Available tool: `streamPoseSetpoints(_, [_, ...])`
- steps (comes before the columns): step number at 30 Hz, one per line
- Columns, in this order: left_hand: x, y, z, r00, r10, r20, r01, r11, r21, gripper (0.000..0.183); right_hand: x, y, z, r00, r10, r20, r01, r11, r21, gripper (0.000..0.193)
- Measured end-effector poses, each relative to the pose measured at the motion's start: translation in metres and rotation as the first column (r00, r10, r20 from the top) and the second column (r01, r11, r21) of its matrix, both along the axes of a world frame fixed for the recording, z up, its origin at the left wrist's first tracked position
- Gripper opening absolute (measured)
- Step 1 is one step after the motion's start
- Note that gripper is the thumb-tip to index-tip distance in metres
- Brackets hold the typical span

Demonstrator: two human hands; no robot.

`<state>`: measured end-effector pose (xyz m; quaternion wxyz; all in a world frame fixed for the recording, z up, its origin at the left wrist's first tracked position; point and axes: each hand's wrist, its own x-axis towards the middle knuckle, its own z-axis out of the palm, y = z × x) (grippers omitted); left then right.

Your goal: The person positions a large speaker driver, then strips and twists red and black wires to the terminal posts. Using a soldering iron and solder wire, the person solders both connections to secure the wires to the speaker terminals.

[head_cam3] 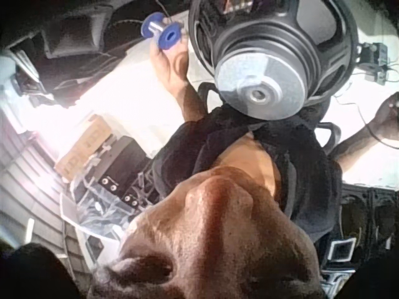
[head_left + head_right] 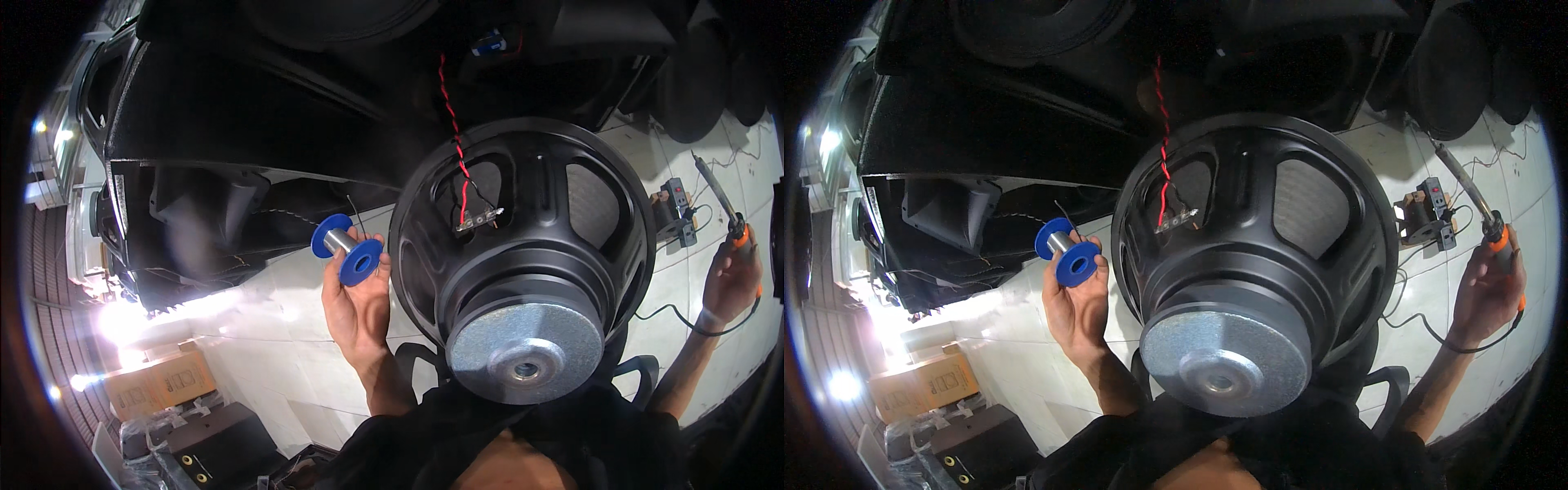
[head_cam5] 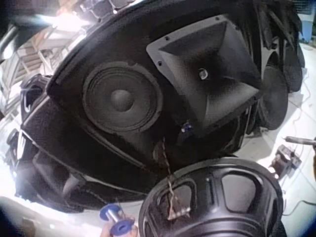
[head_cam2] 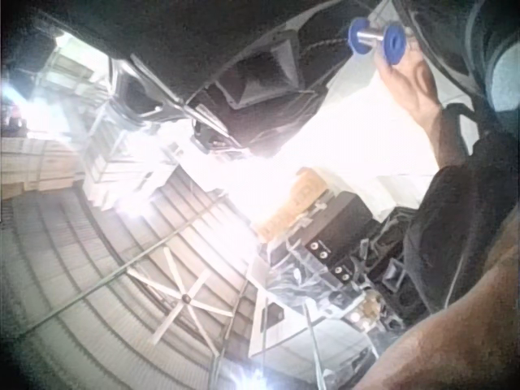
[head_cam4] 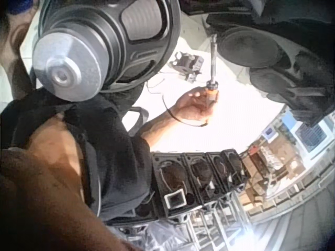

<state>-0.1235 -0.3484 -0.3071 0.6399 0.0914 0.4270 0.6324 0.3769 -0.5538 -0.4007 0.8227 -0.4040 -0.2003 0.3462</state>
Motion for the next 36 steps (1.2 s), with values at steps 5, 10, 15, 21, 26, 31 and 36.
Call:
streamPoseSetpoints(5, [0.0,0.005,0.001,1.0,0.008,0.019,-0.008,1.0,-0.001,0.045,-0.005,0.009,-0.001,0.997,-0.077,-0.019,0.077,0.997,-0.008,0.051])
streamPoseSetpoints(10, [-0.003,0.007,0.005,0.999,0.046,0.009,-0.045,0.998,-0.031,0.046,-0.014,0.013,0.002,0.999,-0.005,-0.044,0.005,1.0,0.01,0.05])
streamPoseSetpoints(15, [-0.039,0.016,-0.032,0.959,-0.164,0.232,0.144,0.985,0.099,0.048,-0.026,0.019,0.008,0.982,-0.17,0.076,0.175,0.982,-0.066,0.047])
streamPoseSetpoints(21, [-0.068,0.027,-0.061,0.999,-0.047,0.005,0.047,0.999,0.0,0.044,-0.036,0.035,0.019,0.82,-0.449,0.355,0.549,0.793,-0.265,0.048])
streamPoseSetpoints(26, [-0.115,0.035,-0.099,0.995,-0.055,0.082,0.068,0.983,-0.17,0.038,-0.016,-0.024,-0.032,0.741,-0.498,0.451,0.671,0.585,-0.456,0.037])
streamPoseSetpoints(31, [-0.161,0.047,-0.144,0.99,-0.137,-0.033,0.123,0.955,-0.271,0.04,0.01,-0.07,-0.087,0.732,-0.565,0.381,0.656,0.43,-0.62,0.034])
streamPoseSetpoints(36, [-0.195,0.056,-0.196,0.969,-0.221,-0.111,0.169,0.918,-0.358,0.042,0.005,-0.088,-0.131,0.836,-0.524,0.16,0.454,0.5,-0.737,0.034])
